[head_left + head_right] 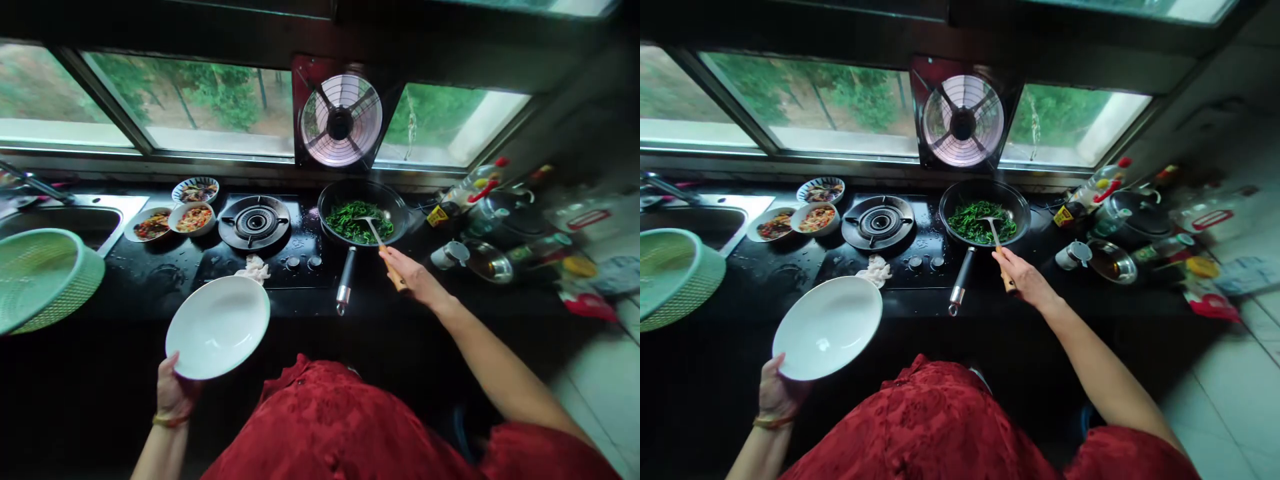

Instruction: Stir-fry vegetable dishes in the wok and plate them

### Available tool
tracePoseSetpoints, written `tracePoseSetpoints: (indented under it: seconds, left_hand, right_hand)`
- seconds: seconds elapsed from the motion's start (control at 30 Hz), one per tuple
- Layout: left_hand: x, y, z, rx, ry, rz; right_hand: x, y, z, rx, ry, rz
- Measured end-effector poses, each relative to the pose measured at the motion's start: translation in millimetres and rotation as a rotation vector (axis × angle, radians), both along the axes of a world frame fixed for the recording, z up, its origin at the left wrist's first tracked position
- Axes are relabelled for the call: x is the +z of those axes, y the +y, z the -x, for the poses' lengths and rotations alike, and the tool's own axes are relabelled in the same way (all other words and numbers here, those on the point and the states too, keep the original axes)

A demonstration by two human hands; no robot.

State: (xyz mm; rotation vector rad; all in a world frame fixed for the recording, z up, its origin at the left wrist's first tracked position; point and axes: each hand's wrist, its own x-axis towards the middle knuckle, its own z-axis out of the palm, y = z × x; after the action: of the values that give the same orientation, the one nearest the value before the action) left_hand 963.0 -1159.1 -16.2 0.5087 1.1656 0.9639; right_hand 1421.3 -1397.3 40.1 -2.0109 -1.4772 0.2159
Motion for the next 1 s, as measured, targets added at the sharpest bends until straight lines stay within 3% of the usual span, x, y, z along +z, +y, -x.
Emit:
tracePoseSetpoints:
  seconds: [0.13, 0.23, 0.33, 0.43, 0.57, 0.77, 0.9, 1.0]
  left_hand:
    - [3.3, -8.1, 18.9, -0.018, 0.016, 0.005]
    - [5.0, -20.8, 37.5, -0.025, 0.029, 0.037]
    - [8.6, -34.1, 58.0, -0.028, 0.049, 0.059]
    - [14.3, -44.0, 80.3, -0.032, 0.117, 0.046]
    - [18.9, -49.4, 111.6, -0.062, 0.182, 0.044]
    - [11.8, -41.2, 142.6, -0.042, 0.132, 0.076]
    - [1.5, -13.9, 147.3, -0.023, 0.063, 0.095]
    - [-7.1, 19.3, 150.9, 0.017, 0.028, 0.073]
  right_hand:
    - [-58.1, -31.5, 56.9, -0.419, 0.565, -0.136]
    - [-119.3, -49.6, 117.9, -0.555, 0.768, -0.110]
    - [-178.8, -37.9, 171.6, -0.593, 1.039, -0.122]
    - [-216.7, -1.4, 200.3, -0.596, 1.275, -0.192]
    - [-236.0, 51.6, 206.0, -0.617, 1.445, -0.310]
    - [-233.2, 90.0, 203.3, -0.554, 1.486, -0.413]
    - [-232.4, 108.2, 206.6, -0.521, 1.593, -0.426]
    - [-242.0, 130.3, 210.3, -0.705, 1.771, -0.545]
